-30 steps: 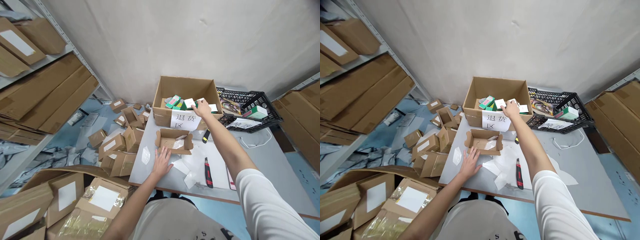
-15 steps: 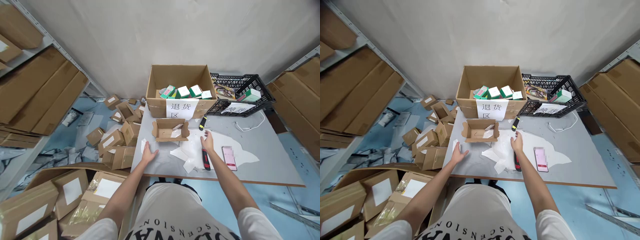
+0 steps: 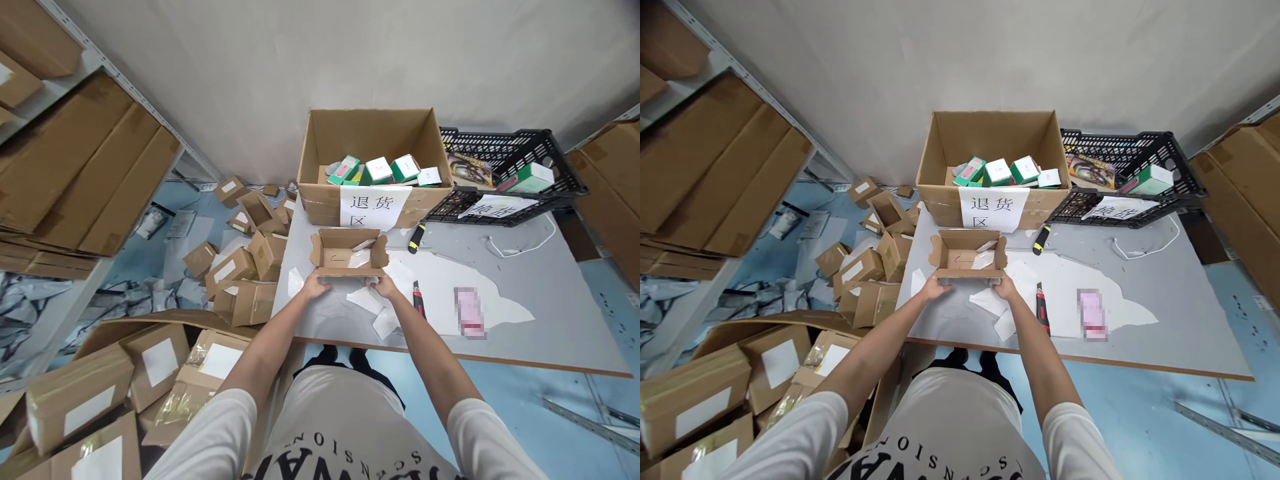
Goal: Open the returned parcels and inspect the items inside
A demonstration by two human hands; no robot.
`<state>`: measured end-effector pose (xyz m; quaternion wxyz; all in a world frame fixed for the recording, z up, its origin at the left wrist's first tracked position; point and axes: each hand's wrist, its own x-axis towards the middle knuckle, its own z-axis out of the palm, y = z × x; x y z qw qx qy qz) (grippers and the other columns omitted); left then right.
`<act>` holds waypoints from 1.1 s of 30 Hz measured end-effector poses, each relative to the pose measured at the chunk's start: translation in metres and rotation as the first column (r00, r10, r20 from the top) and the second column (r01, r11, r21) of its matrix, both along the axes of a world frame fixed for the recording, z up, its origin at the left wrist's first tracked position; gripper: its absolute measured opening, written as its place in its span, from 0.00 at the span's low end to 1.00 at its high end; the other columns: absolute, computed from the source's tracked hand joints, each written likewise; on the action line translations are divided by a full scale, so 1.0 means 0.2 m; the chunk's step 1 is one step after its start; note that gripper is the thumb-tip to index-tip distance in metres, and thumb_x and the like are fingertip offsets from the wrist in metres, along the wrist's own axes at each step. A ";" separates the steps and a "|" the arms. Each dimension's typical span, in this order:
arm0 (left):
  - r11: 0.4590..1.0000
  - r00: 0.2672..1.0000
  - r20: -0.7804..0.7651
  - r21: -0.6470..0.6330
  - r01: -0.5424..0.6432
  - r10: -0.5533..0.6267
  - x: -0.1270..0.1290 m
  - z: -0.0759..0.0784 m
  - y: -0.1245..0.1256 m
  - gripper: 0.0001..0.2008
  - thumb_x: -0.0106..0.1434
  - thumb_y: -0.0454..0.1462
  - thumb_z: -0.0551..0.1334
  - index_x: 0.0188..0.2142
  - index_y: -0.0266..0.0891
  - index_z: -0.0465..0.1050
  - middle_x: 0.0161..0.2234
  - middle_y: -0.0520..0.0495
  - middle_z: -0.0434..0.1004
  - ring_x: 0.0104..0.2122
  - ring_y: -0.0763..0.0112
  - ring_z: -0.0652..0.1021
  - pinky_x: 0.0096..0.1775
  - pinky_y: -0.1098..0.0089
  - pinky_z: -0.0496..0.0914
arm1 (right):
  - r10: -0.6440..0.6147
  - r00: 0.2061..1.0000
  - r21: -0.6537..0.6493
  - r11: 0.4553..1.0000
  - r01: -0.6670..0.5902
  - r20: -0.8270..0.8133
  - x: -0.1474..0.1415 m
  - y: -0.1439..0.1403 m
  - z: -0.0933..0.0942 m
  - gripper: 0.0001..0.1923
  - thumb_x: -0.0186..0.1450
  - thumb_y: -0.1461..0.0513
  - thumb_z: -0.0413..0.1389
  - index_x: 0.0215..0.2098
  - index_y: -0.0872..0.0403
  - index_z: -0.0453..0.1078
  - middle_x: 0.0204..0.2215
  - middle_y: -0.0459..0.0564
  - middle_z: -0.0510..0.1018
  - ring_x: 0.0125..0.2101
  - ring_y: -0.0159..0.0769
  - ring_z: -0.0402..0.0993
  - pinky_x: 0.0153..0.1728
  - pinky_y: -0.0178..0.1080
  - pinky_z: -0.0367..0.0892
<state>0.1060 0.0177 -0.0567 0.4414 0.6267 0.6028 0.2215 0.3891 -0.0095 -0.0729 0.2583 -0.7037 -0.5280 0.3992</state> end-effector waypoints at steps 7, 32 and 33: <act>0.998 0.968 0.241 0.009 -0.066 0.061 -0.04 0.01 -0.09 0.26 0.45 0.32 0.68 0.46 0.39 0.69 0.48 0.42 0.74 0.50 0.58 0.74 0.53 0.58 0.65 | -0.041 0.998 0.039 0.998 0.043 -0.053 -0.08 -0.11 0.01 0.16 0.50 0.64 0.54 0.39 0.53 0.69 0.39 0.54 0.77 0.40 0.47 0.73 0.44 0.51 0.67; 0.578 0.371 0.559 -0.253 -0.776 0.741 -1.30 0.15 -0.11 0.37 0.50 0.27 0.61 0.61 0.38 0.59 0.62 0.43 0.60 0.63 0.57 0.59 0.62 0.58 0.56 | 0.308 0.720 0.007 0.921 -0.389 -0.622 -1.74 0.61 0.39 0.59 0.45 0.66 0.64 0.68 0.49 0.38 0.66 0.55 0.50 0.62 0.44 0.55 0.58 0.47 0.56; 0.565 0.357 0.556 -0.260 -0.783 0.751 -1.31 0.14 -0.13 0.39 0.49 0.27 0.62 0.62 0.38 0.57 0.63 0.43 0.56 0.64 0.57 0.56 0.62 0.58 0.54 | 0.316 0.726 0.006 0.918 -0.396 -0.611 -1.75 0.61 0.39 0.59 0.45 0.66 0.64 0.68 0.49 0.37 0.67 0.55 0.48 0.63 0.44 0.53 0.59 0.47 0.55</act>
